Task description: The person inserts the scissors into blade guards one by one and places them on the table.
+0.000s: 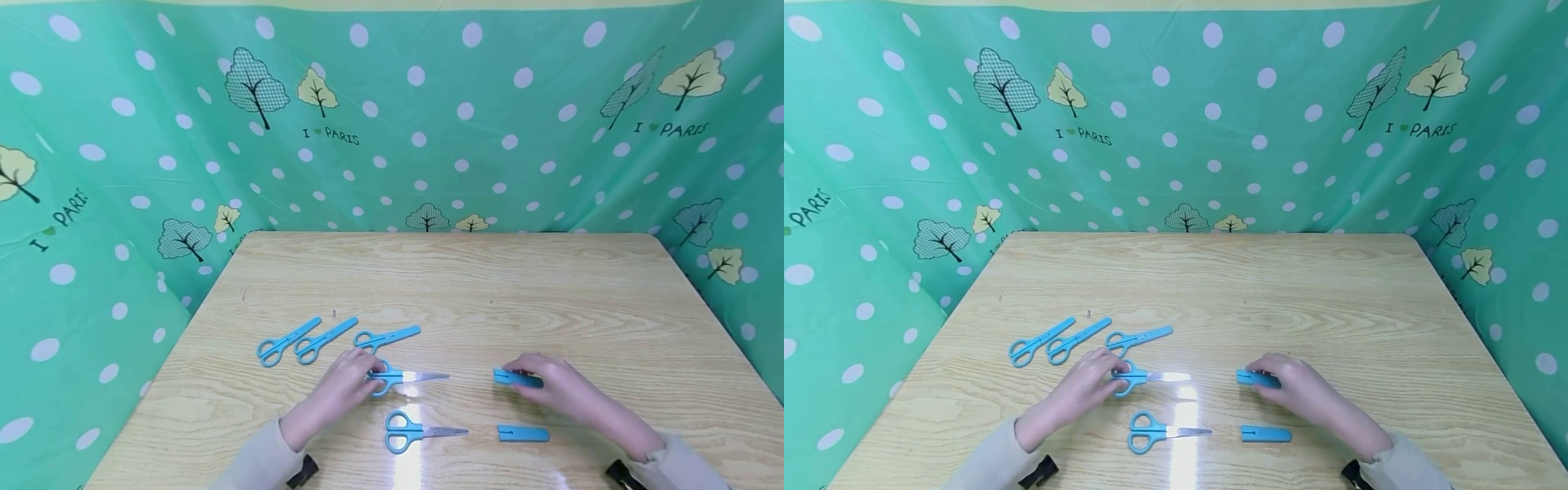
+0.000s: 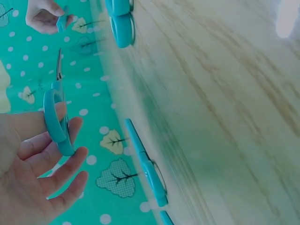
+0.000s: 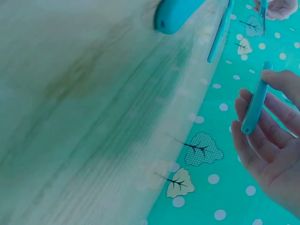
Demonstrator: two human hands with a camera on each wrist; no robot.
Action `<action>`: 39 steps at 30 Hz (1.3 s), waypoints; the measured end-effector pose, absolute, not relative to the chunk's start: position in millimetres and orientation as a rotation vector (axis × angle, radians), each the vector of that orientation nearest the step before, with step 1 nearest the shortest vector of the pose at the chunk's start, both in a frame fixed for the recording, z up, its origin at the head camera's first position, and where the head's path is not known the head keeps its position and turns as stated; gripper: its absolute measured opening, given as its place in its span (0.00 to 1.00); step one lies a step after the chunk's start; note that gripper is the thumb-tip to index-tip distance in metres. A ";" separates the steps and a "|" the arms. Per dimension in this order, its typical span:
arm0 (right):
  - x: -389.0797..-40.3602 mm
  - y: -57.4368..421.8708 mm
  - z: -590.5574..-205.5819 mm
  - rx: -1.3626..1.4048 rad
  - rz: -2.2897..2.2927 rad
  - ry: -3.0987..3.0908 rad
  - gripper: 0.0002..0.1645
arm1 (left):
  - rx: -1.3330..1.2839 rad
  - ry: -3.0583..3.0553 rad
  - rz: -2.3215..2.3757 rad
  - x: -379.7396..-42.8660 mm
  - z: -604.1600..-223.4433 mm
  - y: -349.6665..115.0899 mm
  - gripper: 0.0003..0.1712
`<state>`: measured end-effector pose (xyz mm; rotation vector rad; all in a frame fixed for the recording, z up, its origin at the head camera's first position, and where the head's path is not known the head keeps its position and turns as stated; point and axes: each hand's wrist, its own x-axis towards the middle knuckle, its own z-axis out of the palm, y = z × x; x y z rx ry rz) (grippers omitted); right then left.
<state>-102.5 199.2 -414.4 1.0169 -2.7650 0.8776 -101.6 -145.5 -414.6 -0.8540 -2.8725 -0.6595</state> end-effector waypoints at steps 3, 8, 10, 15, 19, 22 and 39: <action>-101.8 196.6 -412.0 1.054 0.872 -2.716 0.16 | -0.861 -2.865 -0.660 -100.6 -412.8 -144.3 0.10; -102.4 192.2 -409.0 1.097 0.867 -2.660 0.16 | -0.881 -2.827 -0.681 -100.7 -411.4 -142.6 0.11; -102.9 190.8 -408.5 1.107 0.859 -2.642 0.17 | -0.895 -2.802 -0.688 -100.8 -410.7 -141.8 0.11; -102.5 187.8 -406.7 1.122 0.839 -2.610 0.17 | -0.930 -2.749 -0.700 -100.1 -407.1 -138.8 0.10; -101.5 185.5 -404.9 1.133 0.827 -2.588 0.17 | -0.945 -2.719 -0.701 -99.2 -404.4 -136.2 0.10; -101.4 183.8 -403.8 1.152 0.818 -2.560 0.19 | -0.955 -2.697 -0.697 -99.1 -403.0 -134.0 0.10; -101.5 176.5 -400.0 1.244 0.838 -2.425 0.13 | -1.013 -2.648 -0.708 -97.7 -396.6 -124.4 0.09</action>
